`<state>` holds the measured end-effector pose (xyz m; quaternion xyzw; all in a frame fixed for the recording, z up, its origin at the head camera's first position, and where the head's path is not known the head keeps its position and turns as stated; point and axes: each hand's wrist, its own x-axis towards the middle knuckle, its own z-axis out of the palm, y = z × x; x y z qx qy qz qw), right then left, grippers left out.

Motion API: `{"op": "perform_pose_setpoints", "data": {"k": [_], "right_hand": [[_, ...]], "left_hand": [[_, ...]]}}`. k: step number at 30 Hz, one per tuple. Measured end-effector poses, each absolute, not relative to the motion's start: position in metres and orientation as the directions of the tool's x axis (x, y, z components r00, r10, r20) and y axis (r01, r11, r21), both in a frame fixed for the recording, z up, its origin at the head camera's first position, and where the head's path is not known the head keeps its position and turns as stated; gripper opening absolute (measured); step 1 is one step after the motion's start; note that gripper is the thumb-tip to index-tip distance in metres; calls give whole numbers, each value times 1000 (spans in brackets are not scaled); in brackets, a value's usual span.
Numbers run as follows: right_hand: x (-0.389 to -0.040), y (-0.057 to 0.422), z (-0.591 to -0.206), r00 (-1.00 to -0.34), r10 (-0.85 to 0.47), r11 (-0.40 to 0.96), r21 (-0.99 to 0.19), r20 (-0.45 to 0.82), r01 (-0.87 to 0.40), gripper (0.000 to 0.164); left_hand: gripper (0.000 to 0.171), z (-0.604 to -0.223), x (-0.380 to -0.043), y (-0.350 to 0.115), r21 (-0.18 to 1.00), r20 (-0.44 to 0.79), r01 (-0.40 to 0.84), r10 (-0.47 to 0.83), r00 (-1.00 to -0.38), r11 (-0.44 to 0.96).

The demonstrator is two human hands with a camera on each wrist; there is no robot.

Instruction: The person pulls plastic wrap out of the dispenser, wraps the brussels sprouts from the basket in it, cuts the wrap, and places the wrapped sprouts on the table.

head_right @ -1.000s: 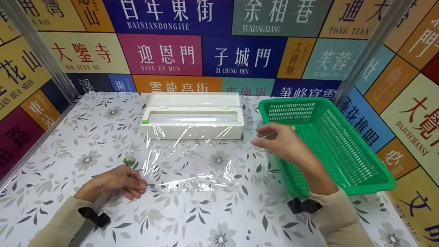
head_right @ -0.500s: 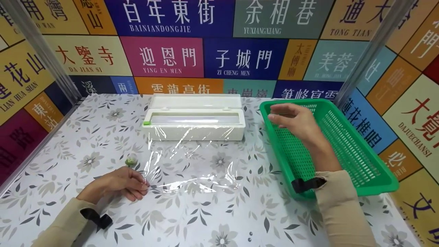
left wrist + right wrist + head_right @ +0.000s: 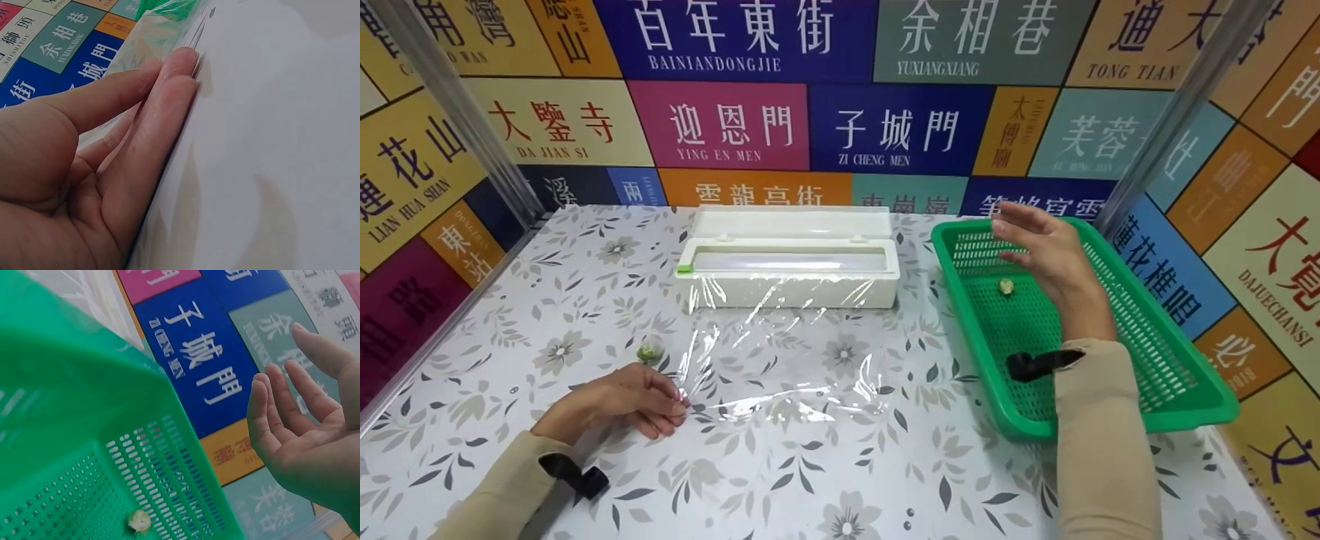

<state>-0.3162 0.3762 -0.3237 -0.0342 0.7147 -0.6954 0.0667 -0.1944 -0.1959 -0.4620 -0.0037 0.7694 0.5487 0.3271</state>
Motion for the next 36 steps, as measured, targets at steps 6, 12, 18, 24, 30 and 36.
{"op": "perform_pose_setpoints", "data": {"k": [6, 12, 18, 24, 30, 36], "right_hand": [[-337, 391, -323, -990, -57, -90, -987, -132, 137, 56], [-355, 402, -325, -979, -18, -177, -963, -202, 202, 55], [-362, 415, -341, -970, 24, -220, -947, -244, 232, 48], [-367, 423, -366, -942, 66, -158, -936, -328, 315, 74], [-365, 432, -395, -895, 77, -7, -898, -439, 440, 90], [-365, 432, -407, -892, 91, 64, -891, -443, 449, 90]], "left_hand": [[22, -462, -194, -196, 844, -505, -367, 349, -789, 392], [23, -462, -194, -195, 847, -499, -362, 346, -794, 390], [21, -464, -193, -194, 858, -482, -345, 363, -797, 381], [21, -463, -192, -198, 858, -480, -342, 359, -801, 384], [23, -463, -193, -199, 856, -481, -338, 360, -800, 392], [25, -463, -192, -198, 852, -491, -356, 351, -798, 384]]}}
